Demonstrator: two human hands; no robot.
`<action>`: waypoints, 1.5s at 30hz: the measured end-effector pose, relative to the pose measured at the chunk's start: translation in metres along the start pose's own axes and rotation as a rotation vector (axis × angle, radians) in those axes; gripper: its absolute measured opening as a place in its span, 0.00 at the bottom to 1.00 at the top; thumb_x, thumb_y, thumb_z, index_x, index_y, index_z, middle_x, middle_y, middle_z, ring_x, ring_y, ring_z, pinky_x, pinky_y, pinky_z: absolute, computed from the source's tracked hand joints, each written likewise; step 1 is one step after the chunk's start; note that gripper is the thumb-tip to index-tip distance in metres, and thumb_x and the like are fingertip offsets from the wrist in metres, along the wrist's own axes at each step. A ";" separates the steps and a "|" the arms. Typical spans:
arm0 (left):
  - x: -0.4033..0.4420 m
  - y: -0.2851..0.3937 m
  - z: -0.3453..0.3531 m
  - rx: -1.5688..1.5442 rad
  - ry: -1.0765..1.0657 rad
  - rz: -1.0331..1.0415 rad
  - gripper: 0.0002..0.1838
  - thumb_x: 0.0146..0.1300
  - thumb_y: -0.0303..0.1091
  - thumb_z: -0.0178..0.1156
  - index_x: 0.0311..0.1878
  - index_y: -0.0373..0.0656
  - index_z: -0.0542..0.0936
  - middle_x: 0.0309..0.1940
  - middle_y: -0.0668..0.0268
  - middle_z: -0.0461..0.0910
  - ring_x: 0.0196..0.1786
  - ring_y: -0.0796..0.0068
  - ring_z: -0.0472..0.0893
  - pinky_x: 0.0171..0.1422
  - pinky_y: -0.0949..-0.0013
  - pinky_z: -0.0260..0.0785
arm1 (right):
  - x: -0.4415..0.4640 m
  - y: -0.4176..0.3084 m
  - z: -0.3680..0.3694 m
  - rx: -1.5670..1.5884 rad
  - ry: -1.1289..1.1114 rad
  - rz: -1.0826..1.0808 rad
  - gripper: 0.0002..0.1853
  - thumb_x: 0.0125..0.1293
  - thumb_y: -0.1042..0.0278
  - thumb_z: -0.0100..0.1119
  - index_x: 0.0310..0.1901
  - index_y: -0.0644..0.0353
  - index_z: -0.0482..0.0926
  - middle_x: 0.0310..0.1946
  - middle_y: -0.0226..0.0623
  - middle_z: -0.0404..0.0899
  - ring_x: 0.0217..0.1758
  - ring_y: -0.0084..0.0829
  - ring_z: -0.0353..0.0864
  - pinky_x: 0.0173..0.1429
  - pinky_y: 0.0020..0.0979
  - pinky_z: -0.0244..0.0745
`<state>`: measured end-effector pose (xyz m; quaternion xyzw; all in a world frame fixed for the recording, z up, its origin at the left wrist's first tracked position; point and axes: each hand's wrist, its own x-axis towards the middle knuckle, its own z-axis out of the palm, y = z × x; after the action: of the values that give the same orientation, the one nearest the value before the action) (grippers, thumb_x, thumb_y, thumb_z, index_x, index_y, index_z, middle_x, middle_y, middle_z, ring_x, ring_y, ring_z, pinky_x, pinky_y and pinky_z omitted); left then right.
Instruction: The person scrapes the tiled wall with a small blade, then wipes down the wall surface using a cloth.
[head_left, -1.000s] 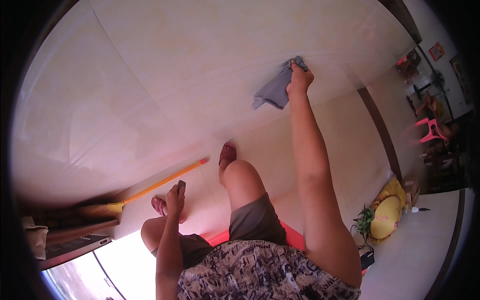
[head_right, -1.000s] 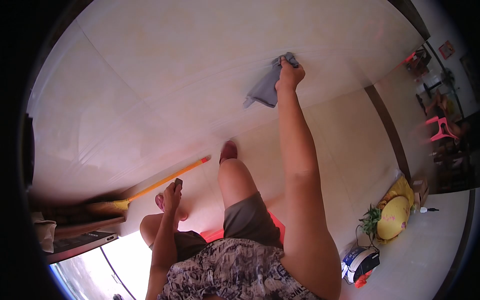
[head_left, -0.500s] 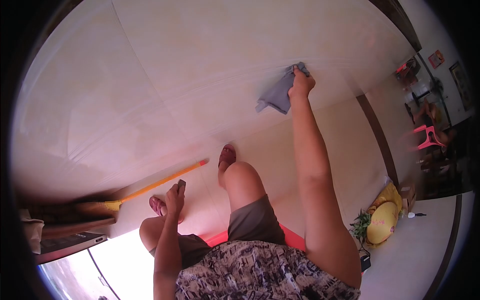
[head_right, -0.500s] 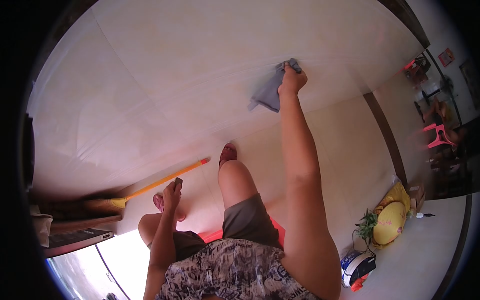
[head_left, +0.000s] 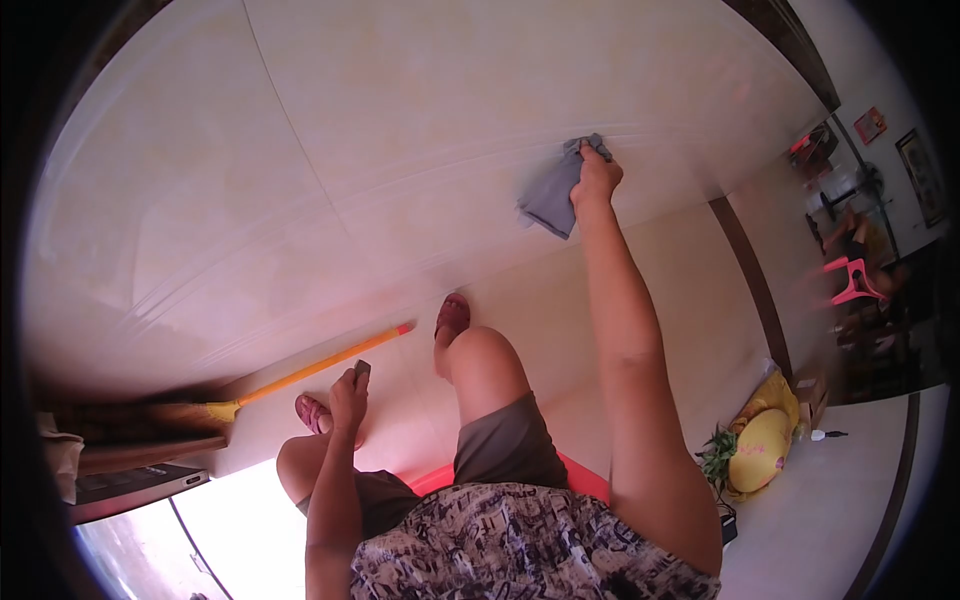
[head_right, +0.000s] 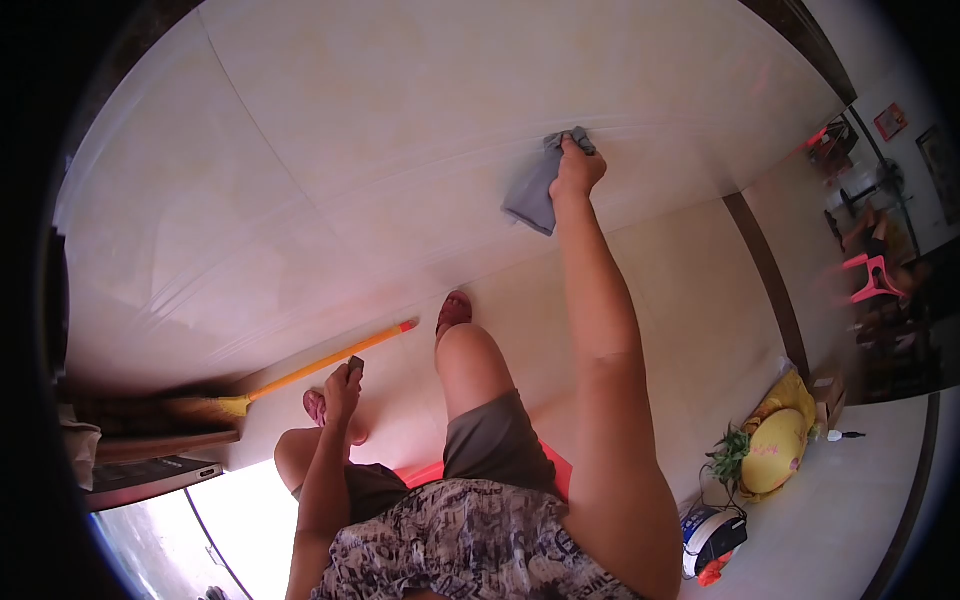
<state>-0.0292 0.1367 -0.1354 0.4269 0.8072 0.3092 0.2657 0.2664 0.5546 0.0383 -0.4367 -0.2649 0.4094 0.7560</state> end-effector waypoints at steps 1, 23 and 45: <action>0.000 0.003 0.000 -0.001 -0.001 -0.003 0.15 0.62 0.38 0.55 0.27 0.35 0.73 0.21 0.48 0.76 0.27 0.47 0.78 0.32 0.52 0.66 | 0.002 -0.003 0.001 -0.003 0.000 0.001 0.09 0.53 0.85 0.63 0.37 0.73 0.79 0.36 0.41 0.81 0.35 0.30 0.80 0.41 0.30 0.75; 0.002 -0.005 0.008 -0.036 0.012 0.019 0.15 0.61 0.39 0.57 0.27 0.35 0.73 0.23 0.47 0.75 0.30 0.45 0.77 0.34 0.52 0.66 | -0.073 0.010 0.024 -0.014 -0.085 -0.022 0.08 0.56 0.80 0.63 0.35 0.70 0.74 0.32 0.38 0.78 0.33 0.27 0.77 0.39 0.28 0.74; -0.001 0.021 -0.011 -0.022 0.127 0.114 0.14 0.62 0.39 0.56 0.30 0.36 0.74 0.26 0.47 0.77 0.33 0.44 0.77 0.36 0.48 0.66 | -0.184 -0.009 0.091 -0.349 -0.141 -0.566 0.18 0.65 0.63 0.57 0.45 0.69 0.65 0.44 0.47 0.69 0.44 0.40 0.75 0.47 0.38 0.73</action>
<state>-0.0255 0.1419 -0.1124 0.4485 0.7934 0.3593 0.2007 0.1041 0.4356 0.0823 -0.4393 -0.4935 0.1611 0.7332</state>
